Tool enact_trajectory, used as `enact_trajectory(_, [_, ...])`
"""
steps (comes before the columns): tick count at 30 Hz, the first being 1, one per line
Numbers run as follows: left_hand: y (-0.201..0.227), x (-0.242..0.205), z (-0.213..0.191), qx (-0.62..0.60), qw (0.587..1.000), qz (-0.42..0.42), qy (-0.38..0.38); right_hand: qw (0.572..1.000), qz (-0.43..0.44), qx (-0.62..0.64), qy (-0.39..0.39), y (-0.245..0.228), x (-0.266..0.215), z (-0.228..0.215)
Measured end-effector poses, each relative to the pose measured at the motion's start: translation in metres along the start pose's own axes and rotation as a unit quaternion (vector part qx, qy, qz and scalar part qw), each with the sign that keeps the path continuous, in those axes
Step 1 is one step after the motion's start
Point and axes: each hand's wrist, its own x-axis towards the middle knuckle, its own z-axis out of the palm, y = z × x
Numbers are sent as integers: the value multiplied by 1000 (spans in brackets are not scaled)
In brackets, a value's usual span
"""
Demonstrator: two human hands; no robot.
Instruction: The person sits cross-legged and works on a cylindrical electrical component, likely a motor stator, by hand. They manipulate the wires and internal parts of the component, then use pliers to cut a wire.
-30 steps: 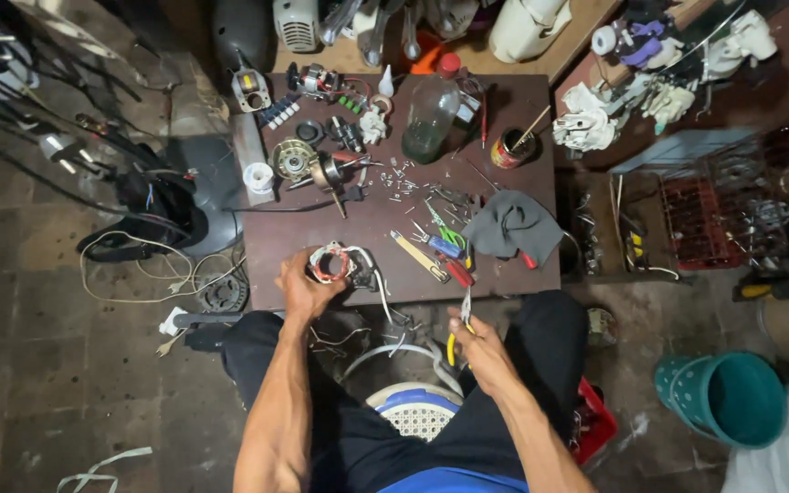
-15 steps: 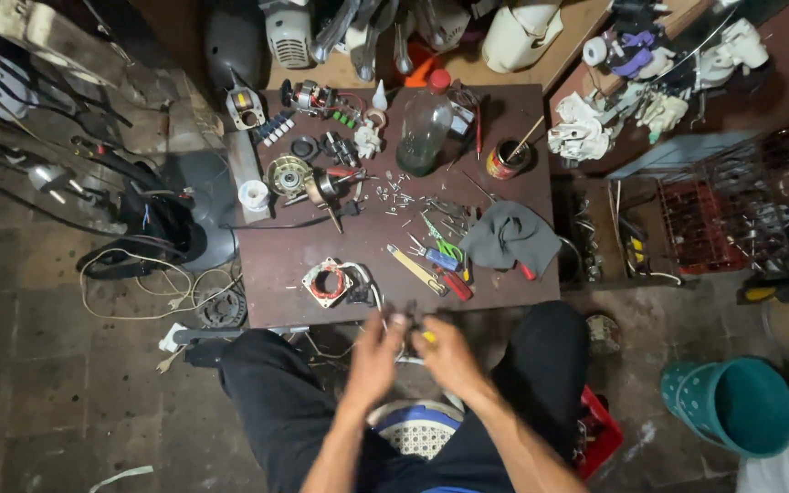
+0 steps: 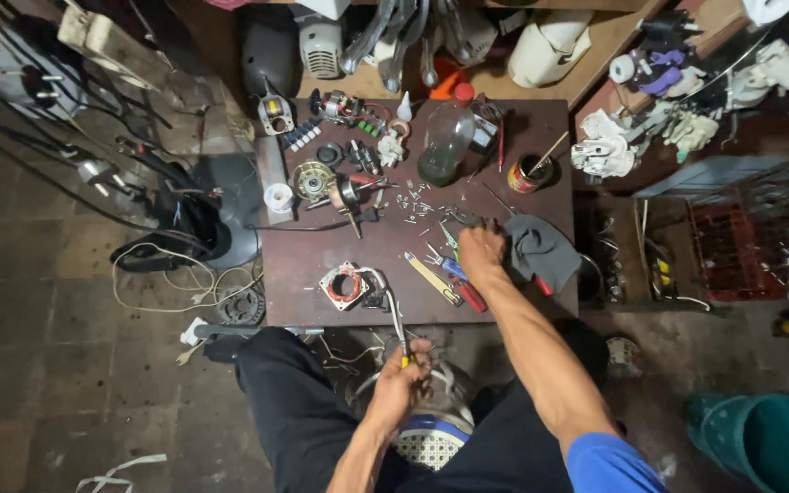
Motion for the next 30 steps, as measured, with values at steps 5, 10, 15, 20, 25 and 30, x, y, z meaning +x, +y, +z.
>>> enact_trajectory(5, [42, -41, 22, -70, 986, -9, -153, 999, -27, -24, -26, 3, 5, -7])
enact_trajectory(10, [54, -53, 31, 13, 969, 75, -233, 987, -105, 56, 104, 30, -9, -13])
enact_trajectory(15, [60, -62, 35, 27, 948, 133, -289, 967, -122, 85, 209, 38, -19, -25])
enact_trajectory(20, [63, -65, 37, 11, 925, 148, -349, 956, -121, 99, 250, 32, -22, -31])
enact_trajectory(25, [69, -68, 39, 39, 923, 152, -351, 926, -95, 268, 250, 21, -29, -53])
enact_trajectory(30, [70, -66, 37, 36, 918, 169, -356, 792, -93, 538, 273, 22, -39, -69])
